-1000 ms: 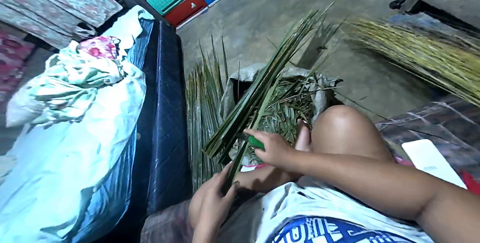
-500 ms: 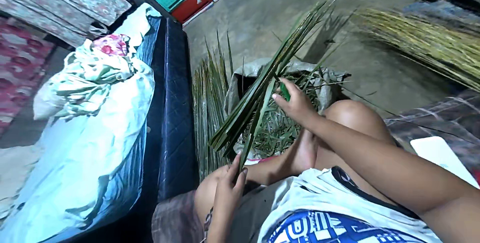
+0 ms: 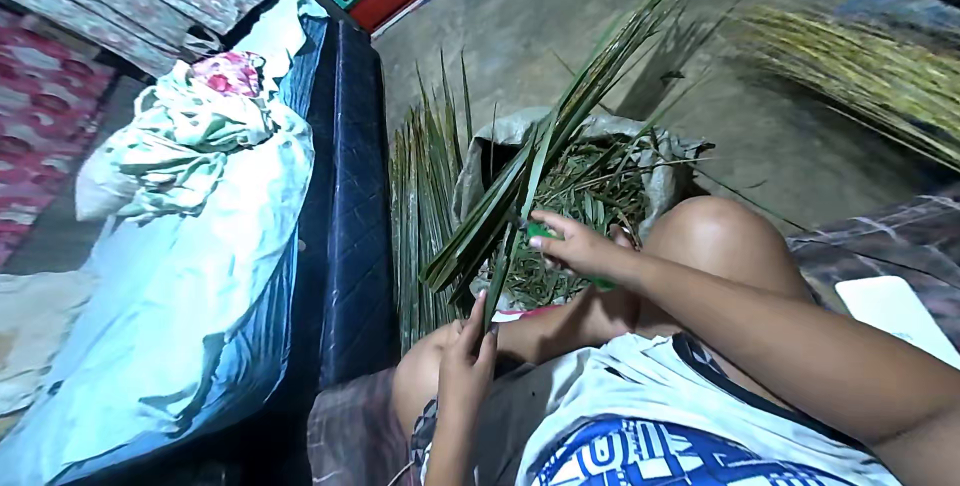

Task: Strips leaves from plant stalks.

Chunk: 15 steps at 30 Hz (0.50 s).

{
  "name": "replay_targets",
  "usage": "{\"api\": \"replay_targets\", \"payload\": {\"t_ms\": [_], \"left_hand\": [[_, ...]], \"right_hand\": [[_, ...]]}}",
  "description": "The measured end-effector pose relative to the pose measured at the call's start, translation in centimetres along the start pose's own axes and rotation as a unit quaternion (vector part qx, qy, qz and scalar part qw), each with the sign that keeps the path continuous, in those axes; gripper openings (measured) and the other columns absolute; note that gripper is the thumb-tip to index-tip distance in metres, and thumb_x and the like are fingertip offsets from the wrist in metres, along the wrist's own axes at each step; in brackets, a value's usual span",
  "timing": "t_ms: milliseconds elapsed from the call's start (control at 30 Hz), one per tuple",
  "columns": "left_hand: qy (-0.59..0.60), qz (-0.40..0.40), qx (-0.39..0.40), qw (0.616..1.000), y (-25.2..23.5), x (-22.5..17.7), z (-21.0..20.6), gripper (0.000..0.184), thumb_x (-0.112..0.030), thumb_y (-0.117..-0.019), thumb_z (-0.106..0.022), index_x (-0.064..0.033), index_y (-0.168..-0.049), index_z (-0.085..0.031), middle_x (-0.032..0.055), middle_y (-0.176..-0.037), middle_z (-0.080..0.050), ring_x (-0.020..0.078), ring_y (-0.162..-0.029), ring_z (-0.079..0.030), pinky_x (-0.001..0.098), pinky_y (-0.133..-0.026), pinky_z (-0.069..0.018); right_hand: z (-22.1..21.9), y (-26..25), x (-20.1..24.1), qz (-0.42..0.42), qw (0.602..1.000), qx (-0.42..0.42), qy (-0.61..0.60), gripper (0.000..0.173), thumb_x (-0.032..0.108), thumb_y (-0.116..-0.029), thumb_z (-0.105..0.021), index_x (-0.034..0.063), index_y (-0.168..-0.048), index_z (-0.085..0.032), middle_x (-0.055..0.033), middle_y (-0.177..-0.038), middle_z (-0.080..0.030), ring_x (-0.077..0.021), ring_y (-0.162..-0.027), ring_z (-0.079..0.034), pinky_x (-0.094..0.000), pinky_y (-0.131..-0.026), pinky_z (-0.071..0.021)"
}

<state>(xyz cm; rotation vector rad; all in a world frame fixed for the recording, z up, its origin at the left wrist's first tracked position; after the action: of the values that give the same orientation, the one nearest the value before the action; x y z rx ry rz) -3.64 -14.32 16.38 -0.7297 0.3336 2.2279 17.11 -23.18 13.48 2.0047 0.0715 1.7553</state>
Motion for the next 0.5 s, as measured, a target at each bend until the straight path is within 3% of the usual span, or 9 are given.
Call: {"api": "replay_targets", "payload": {"t_ms": [100,167,267,367,500], "left_hand": [[-0.007,-0.015,-0.013,1.000,0.6,0.2,-0.1,0.049,-0.017,-0.0936,-0.060,-0.0122,-0.142,-0.063,0.0072,-0.091,-0.063,0.0105,-0.079,-0.058,0.0262,-0.071,-0.0475],[-0.013,-0.018,-0.020,1.000,0.8,0.1,-0.2,0.048,-0.016,-0.0927,-0.062,-0.0125,-0.141,-0.064,0.0091,-0.092,-0.064,0.0122,-0.079,-0.058,0.0269,-0.071,-0.0489],[-0.033,-0.013,-0.032,0.999,1.0,-0.4,-0.2,0.047,-0.016,-0.0934,-0.062,-0.0130,-0.140,-0.065,0.0106,-0.092,-0.062,0.0143,-0.078,-0.058,0.0281,-0.069,-0.0495],[-0.057,-0.032,-0.057,0.996,1.1,-0.9,0.1,0.047,-0.013,-0.0930,-0.059,-0.0111,-0.139,-0.066,0.0122,-0.091,-0.061,0.0170,-0.076,-0.058,0.0313,-0.066,-0.0493],[-0.078,-0.033,-0.071,0.994,1.2,-1.5,0.5,0.046,-0.013,-0.0927,-0.061,-0.0142,-0.139,-0.066,0.0110,-0.090,-0.059,0.0170,-0.075,-0.057,0.0309,-0.064,-0.0492]], "right_hand": [[-0.4,0.2,-0.2,-0.018,0.998,0.065,-0.004,0.065,0.028,-0.1122,-0.047,0.0135,-0.166,-0.015,-0.0059,-0.090,-0.061,-0.0071,-0.064,-0.054,-0.0220,-0.057,-0.0447],[-2.1,0.8,-0.8,-0.040,0.991,0.129,0.012,0.065,0.027,-0.1117,-0.048,0.0134,-0.166,-0.016,-0.0085,-0.096,-0.062,-0.0090,-0.066,-0.054,-0.0244,-0.058,-0.0455],[-4.7,1.5,-1.4,-0.051,0.982,0.181,0.007,0.060,0.026,-0.1121,-0.048,0.0104,-0.163,-0.021,-0.0073,-0.092,-0.059,-0.0087,-0.063,-0.053,-0.0245,-0.057,-0.0458],[-4.7,1.1,-1.2,-0.024,0.989,0.145,-0.028,0.060,0.022,-0.1104,-0.052,0.0074,-0.162,-0.024,-0.0046,-0.088,-0.058,-0.0055,-0.060,-0.052,-0.0205,-0.054,-0.0444],[-3.9,0.8,-0.7,-0.006,0.996,0.087,0.017,0.063,0.023,-0.1097,-0.054,0.0058,-0.163,-0.025,-0.0113,-0.103,-0.062,-0.0087,-0.070,-0.053,-0.0241,-0.064,-0.0466]]}}
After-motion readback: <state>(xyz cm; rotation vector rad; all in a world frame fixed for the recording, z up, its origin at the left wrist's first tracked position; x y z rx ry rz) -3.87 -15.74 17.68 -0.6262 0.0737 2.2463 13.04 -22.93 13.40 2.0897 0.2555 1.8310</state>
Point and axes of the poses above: each hand's wrist, its own y-axis away from the middle knuckle, its own z-axis out of the back of the hand, x = y × z, the point moved 9 cm from there along -y, towards the middle knuckle
